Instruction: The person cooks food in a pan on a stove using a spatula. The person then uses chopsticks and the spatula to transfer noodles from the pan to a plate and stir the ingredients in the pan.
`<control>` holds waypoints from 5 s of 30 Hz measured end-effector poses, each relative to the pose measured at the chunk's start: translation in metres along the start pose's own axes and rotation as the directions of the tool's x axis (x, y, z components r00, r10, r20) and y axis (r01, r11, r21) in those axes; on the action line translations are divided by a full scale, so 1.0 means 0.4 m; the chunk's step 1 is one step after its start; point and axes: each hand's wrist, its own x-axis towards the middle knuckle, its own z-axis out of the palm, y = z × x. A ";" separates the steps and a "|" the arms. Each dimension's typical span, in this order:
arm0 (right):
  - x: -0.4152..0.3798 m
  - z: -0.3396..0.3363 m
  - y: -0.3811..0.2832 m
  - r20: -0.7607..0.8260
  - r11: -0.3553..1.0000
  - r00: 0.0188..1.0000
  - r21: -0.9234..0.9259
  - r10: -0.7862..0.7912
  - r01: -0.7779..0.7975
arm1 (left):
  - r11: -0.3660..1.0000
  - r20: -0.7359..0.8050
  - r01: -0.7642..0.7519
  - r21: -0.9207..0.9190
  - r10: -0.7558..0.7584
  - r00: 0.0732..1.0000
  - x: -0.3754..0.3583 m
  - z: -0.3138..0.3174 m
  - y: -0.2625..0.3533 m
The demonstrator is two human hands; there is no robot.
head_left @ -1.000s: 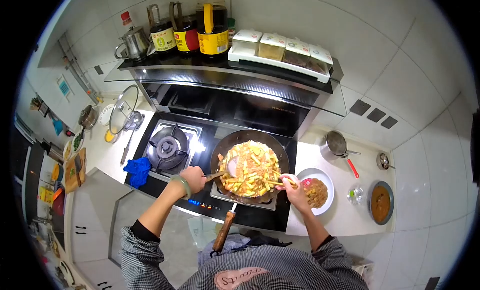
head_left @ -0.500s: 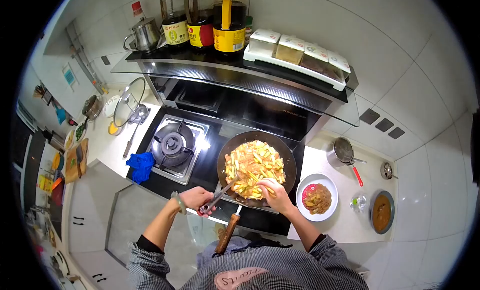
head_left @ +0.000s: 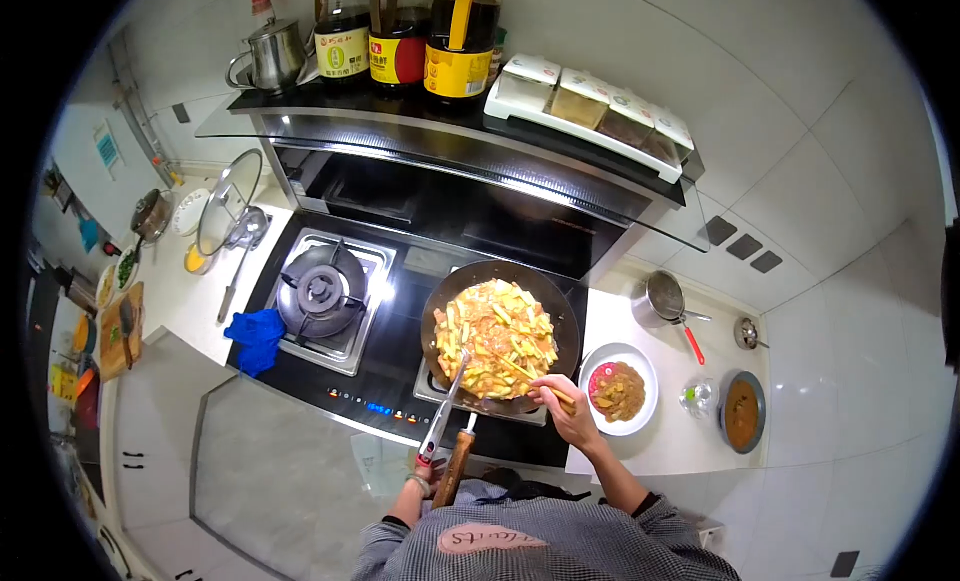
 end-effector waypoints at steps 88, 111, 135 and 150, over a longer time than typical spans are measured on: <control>0.141 -0.122 0.033 -0.138 0.979 0.977 0.145 0.160 -0.140 | -0.819 0.695 0.047 0.571 0.513 0.504 -0.916 0.796 0.525; 0.077 -0.026 -0.043 0.276 0.932 0.910 -0.097 -0.311 0.348 | -0.882 0.724 0.251 0.398 0.470 0.505 -0.865 0.817 0.486; 0.069 0.031 0.088 -0.271 0.975 0.961 0.221 0.045 0.017 | -0.648 0.447 -0.103 0.754 0.393 0.804 -0.886 0.836 0.514; -0.057 -0.049 -0.038 -0.127 0.971 0.982 0.211 0.138 -0.109 | -0.461 0.413 -0.193 0.866 0.443 0.796 -0.843 0.727 0.503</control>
